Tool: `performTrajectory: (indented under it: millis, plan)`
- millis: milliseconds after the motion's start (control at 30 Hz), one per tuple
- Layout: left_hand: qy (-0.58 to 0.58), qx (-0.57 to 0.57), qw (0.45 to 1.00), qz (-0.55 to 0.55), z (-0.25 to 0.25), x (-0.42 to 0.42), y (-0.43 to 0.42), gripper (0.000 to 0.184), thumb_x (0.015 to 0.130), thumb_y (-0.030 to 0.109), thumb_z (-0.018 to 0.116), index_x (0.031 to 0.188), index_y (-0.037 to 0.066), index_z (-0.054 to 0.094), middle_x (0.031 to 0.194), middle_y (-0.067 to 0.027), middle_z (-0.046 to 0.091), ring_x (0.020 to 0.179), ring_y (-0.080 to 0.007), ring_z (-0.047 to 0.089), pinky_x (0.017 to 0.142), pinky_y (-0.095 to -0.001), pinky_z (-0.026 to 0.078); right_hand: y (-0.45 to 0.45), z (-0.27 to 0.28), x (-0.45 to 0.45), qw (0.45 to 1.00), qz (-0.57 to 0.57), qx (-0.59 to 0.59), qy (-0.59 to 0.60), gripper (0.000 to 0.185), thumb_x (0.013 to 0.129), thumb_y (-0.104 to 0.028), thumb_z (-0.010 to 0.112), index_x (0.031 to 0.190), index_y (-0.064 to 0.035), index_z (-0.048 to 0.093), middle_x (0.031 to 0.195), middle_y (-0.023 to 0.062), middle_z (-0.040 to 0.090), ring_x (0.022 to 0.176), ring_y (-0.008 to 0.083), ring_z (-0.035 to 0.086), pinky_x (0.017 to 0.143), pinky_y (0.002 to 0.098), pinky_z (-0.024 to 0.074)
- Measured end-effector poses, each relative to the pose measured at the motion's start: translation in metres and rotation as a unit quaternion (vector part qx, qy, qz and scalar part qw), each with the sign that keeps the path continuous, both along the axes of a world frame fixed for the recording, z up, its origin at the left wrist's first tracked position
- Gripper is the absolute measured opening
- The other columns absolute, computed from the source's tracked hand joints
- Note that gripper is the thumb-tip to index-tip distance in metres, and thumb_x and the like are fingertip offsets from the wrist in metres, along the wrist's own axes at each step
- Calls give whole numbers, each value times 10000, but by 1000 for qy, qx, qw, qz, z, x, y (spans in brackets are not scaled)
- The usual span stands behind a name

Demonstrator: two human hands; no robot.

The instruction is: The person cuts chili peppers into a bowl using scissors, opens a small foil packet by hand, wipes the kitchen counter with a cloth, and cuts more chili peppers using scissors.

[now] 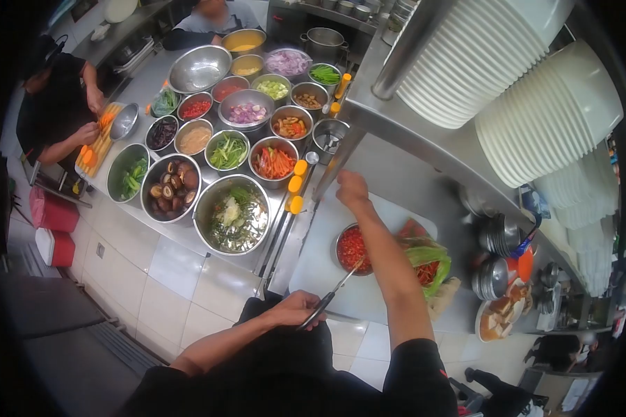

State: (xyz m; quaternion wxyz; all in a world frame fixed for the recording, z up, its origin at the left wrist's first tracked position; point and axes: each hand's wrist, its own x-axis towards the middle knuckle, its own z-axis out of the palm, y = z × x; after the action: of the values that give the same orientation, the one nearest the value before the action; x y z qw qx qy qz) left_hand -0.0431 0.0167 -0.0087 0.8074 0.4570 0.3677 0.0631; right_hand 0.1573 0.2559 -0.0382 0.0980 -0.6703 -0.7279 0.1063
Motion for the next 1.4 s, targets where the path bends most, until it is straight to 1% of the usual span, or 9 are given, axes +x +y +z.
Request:
performTrajectory:
  millis: [267, 333, 367, 600, 800, 933, 1133, 1267, 1400]
  plan:
    - [10, -9, 1000, -10, 1, 3, 4, 218, 802, 186, 685, 826, -16, 605, 659, -78, 610, 547, -126, 598, 494, -238, 485, -39, 61, -16, 971, -54, 45, 229, 191, 606, -2, 648, 794, 6, 618, 720, 120, 644, 679, 199, 643, 614, 308, 509]
    - [17, -12, 1000, -6, -2, 3, 2, 213, 806, 180, 680, 840, -18, 610, 660, -75, 612, 547, -125, 598, 490, -236, 484, -68, 84, -48, 968, -79, 60, 232, 170, 658, -33, 615, 827, -21, 621, 736, 131, 638, 690, 302, 633, 634, 357, 507]
    - [21, -17, 1000, 4, -3, 5, 2, 208, 810, 174, 675, 854, -20, 614, 662, -72, 614, 547, -125, 598, 485, -235, 483, -62, 46, -54, 906, -62, 40, 416, 187, 662, 33, 600, 843, -2, 631, 710, 84, 646, 647, 147, 622, 604, 265, 493]
    - [-44, -44, 997, 51, -19, 4, 0, 216, 809, 170, 669, 878, -27, 613, 676, -73, 605, 547, -126, 585, 499, -247, 504, -87, 84, -131, 875, -27, 145, 461, 236, 740, 29, 606, 963, -39, 645, 801, 96, 653, 732, 156, 637, 628, 259, 494]
    - [-1, -15, 999, 43, 0, 0, -2, 215, 803, 176, 677, 838, -21, 599, 671, -77, 603, 545, -129, 585, 515, -253, 509, -147, 128, -61, 840, -88, 237, 480, 182, 783, -19, 638, 963, 0, 627, 822, 104, 634, 670, 189, 624, 575, 292, 493]
    - [25, -6, 999, 33, 1, -3, 1, 232, 789, 176, 698, 849, -28, 606, 665, -96, 610, 541, -151, 593, 509, -262, 505, -225, 123, -24, 819, -187, 303, 450, 126, 825, -114, 681, 868, -4, 636, 709, 31, 600, 623, 69, 544, 566, 230, 444]
    - [1, -32, 997, 72, -1, -11, 6, 237, 773, 147, 687, 843, -64, 609, 648, -125, 618, 509, -194, 605, 480, -282, 499, -368, 54, -4, 844, -392, 20, 365, 209, 818, -237, 679, 776, -39, 626, 713, 114, 619, 604, 254, 578, 573, 336, 465]
    - [55, -18, 995, 81, 2, -6, 14, 235, 761, 138, 686, 835, -71, 608, 635, -134, 616, 495, -207, 601, 461, -294, 495, -471, -25, -19, 843, -442, -193, 239, 616, 796, -583, 588, 988, 2, 620, 981, 184, 631, 950, 345, 599, 815, 410, 472]
    - [57, -4, 994, 97, 8, 1, 20, 232, 745, 135, 694, 796, -73, 604, 625, -140, 612, 493, -210, 601, 462, -295, 500, -522, -58, -38, 629, -527, -455, 346, 807, 742, -765, 471, 1112, -63, 619, 1015, 171, 643, 918, 323, 625, 828, 420, 483]
